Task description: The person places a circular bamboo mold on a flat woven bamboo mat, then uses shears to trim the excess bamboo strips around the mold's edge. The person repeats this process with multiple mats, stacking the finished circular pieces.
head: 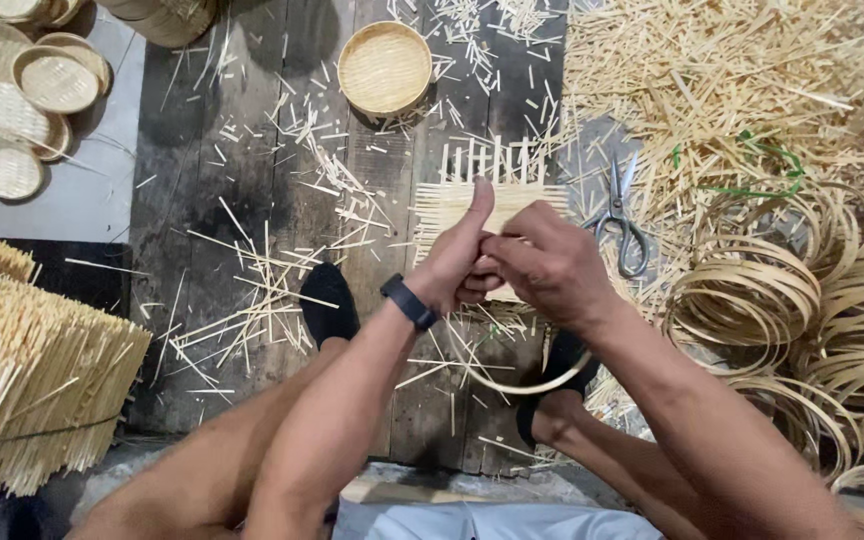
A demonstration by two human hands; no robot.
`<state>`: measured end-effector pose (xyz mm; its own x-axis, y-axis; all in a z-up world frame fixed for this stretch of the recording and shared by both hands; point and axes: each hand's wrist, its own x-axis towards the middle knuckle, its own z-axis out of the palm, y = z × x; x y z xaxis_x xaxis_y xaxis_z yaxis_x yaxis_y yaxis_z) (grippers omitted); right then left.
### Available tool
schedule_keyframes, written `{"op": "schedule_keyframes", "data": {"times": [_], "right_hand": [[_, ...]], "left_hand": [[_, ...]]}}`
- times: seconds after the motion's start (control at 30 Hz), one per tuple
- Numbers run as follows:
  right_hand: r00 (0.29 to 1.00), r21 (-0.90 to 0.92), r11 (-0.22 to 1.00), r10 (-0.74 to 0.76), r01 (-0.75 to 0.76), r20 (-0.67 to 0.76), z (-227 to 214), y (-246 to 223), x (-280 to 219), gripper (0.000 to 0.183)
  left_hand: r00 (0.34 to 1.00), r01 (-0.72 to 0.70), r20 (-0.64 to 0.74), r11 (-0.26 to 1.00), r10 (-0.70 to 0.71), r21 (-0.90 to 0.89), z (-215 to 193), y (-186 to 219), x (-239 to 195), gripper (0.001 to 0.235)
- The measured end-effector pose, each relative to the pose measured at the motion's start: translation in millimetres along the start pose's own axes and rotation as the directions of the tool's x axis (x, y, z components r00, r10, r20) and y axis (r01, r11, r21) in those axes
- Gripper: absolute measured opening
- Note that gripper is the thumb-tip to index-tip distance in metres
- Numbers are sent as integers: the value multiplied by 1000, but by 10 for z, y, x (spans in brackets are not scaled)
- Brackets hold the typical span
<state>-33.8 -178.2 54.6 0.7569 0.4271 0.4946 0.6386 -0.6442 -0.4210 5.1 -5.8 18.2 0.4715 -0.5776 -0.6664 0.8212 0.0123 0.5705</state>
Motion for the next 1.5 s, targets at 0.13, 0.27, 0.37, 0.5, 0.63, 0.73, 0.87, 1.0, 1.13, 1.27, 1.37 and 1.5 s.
{"op": "schedule_keyframes", "data": {"times": [0.13, 0.27, 0.37, 0.5, 0.63, 0.73, 0.87, 1.0, 1.13, 1.27, 1.37, 1.5], "right_hand": [[997, -79, 996, 37, -42, -66, 17, -112, 5, 14], [997, -77, 994, 71, -72, -27, 43, -133, -34, 15], [995, -31, 995, 96, -97, -34, 52, -45, -37, 18], [797, 259, 760, 600, -596, 70, 7, 255, -30, 31], [390, 639, 121, 871, -759, 299, -20, 390, -217, 39], [538, 901, -251, 733, -355, 416, 33, 444, -368, 49], [542, 880, -376, 693, -290, 475, 117, 523, -466, 41], [596, 826, -474, 581, -306, 554, 187, 620, -580, 39], [649, 813, -494, 515, -308, 560, 245, 656, -535, 38], [509, 839, -346, 675, -421, 534, 245, 671, -549, 32], [405, 776, -82, 816, -625, 413, 254, 757, -605, 28], [300, 582, 109, 922, -806, 243, 530, 920, -790, 28]], "left_hand": [[977, -163, -139, 987, 161, -2, 100, -83, -7, 74], [971, -202, -158, 972, 182, -122, 120, -217, 50, 76], [982, -134, -157, 972, 104, -194, 71, -218, 90, 73], [972, -232, -76, 964, 224, -126, -148, -136, 125, 49], [846, -521, -197, 693, 495, -498, -402, -148, 147, 34], [823, -516, -175, 583, 540, -628, -471, -214, 193, 31], [874, -429, -114, 638, 473, -640, -575, -111, 158, 35], [968, -243, -44, 888, 246, -392, -662, -4, 188, 35], [944, -328, -198, 810, 264, -485, -586, 29, 272, 33], [900, -435, -268, 678, 344, -592, -547, -57, 297, 32], [871, -488, -373, 647, 318, -586, -561, -166, 366, 25], [674, -610, -621, 776, 401, -161, -654, -503, 688, 10]]}}
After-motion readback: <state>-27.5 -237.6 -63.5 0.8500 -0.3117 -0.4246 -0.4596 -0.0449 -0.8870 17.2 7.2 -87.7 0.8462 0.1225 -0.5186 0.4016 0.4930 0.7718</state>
